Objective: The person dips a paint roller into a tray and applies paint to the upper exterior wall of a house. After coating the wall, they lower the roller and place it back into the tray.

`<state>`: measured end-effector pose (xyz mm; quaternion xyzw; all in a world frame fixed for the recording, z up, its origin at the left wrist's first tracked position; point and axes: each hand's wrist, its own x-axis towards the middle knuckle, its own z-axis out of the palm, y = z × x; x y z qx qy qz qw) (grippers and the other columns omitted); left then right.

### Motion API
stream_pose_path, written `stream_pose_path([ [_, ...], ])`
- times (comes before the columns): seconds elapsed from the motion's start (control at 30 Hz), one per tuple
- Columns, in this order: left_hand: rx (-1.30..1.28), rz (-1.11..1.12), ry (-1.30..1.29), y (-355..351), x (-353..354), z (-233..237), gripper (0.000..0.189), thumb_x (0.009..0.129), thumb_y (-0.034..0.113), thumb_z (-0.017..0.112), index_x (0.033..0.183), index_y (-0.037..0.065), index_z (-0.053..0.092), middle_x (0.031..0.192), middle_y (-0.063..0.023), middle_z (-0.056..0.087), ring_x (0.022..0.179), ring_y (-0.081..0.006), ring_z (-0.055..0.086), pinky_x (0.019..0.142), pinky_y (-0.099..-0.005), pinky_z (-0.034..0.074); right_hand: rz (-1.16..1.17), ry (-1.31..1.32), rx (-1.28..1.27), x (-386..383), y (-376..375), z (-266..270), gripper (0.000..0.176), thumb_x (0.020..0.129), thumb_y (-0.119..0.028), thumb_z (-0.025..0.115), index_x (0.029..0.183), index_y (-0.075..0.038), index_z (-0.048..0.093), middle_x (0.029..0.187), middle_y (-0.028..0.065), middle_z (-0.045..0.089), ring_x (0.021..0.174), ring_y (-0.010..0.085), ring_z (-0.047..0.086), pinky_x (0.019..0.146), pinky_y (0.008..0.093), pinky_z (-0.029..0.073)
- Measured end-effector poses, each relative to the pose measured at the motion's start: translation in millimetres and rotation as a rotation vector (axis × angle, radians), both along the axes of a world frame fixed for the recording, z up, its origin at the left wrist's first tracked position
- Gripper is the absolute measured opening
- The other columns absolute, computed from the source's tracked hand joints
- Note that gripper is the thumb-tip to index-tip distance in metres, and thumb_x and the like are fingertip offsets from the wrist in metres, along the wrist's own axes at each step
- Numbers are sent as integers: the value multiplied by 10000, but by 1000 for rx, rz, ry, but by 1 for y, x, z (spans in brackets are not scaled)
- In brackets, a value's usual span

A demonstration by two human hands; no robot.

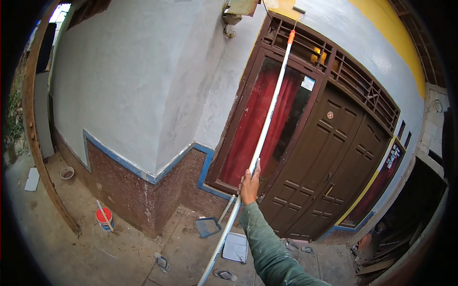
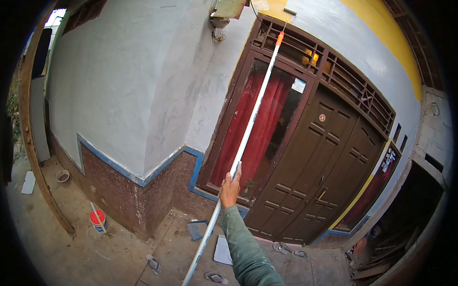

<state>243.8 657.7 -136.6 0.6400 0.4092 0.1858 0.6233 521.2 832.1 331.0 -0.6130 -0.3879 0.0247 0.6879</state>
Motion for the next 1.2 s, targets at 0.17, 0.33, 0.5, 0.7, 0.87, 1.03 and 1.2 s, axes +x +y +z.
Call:
stream_pose_path([
  [0.17, 40, -17, 19, -1, 7, -17, 455, 838, 375, 748, 1120, 37, 633, 923, -129, 705, 827, -272, 654, 759, -406, 539, 91, 50, 86, -10, -8, 27, 588, 1009, -224, 427, 1533, -312, 175, 631, -17, 428, 441, 73, 395, 364, 239, 361],
  [0.33, 262, 246, -251, 0, 19, 59, 341, 831, 371, 761, 921, 58, 660, 682, -51, 580, 585, -189, 496, 538, -367, 435, 122, 23, 138, -14, -8, 100, 570, 1014, -233, 421, 1528, -305, 185, 628, -23, 420, 430, 65, 387, 349, 235, 344],
  [0.5, 359, 74, -387, 16, 26, 107, 277, 861, 326, 728, 935, 66, 664, 671, -97, 567, 570, -218, 497, 527, -378, 433, 135, -39, 167, -2, -1, 147, 571, 1014, -229, 413, 1528, -280, 172, 628, -8, 436, 408, 79, 398, 327, 257, 360],
  [0.7, 598, 49, -334, 24, 33, 32, 273, 895, 319, 669, 1009, 71, 686, 729, -142, 630, 616, -262, 591, 564, -418, 483, 144, 15, 136, 0, 0, 100, 568, 1015, -232, 417, 1525, -299, 176, 630, -8, 437, 418, 76, 400, 340, 253, 364],
  [0.87, 891, 161, -309, 20, 26, -2, 302, 895, 341, 662, 1029, 72, 688, 760, -155, 657, 645, -275, 627, 590, -428, 503, 138, 90, 84, -8, -3, 36, 577, 1015, -235, 422, 1527, -311, 167, 632, -8, 442, 429, 79, 412, 348, 250, 371],
  [1.03, 840, 149, -272, 4, 16, -21, 305, 894, 343, 664, 1031, 72, 687, 764, -154, 659, 651, -275, 628, 596, -428, 504, 128, 101, 53, -20, -9, -5, 586, 1013, -240, 419, 1535, -305, 159, 640, -3, 444, 450, 78, 415, 367, 249, 368],
  [1.2, 786, 134, -247, -12, 11, -30, 308, 893, 345, 666, 1033, 72, 686, 768, -153, 660, 656, -276, 629, 601, -428, 505, 83, 63, 40, -24, -12, -31, 587, 1016, -227, 416, 1537, -303, 157, 648, -4, 433, 450, 75, 398, 367, 241, 357],
])
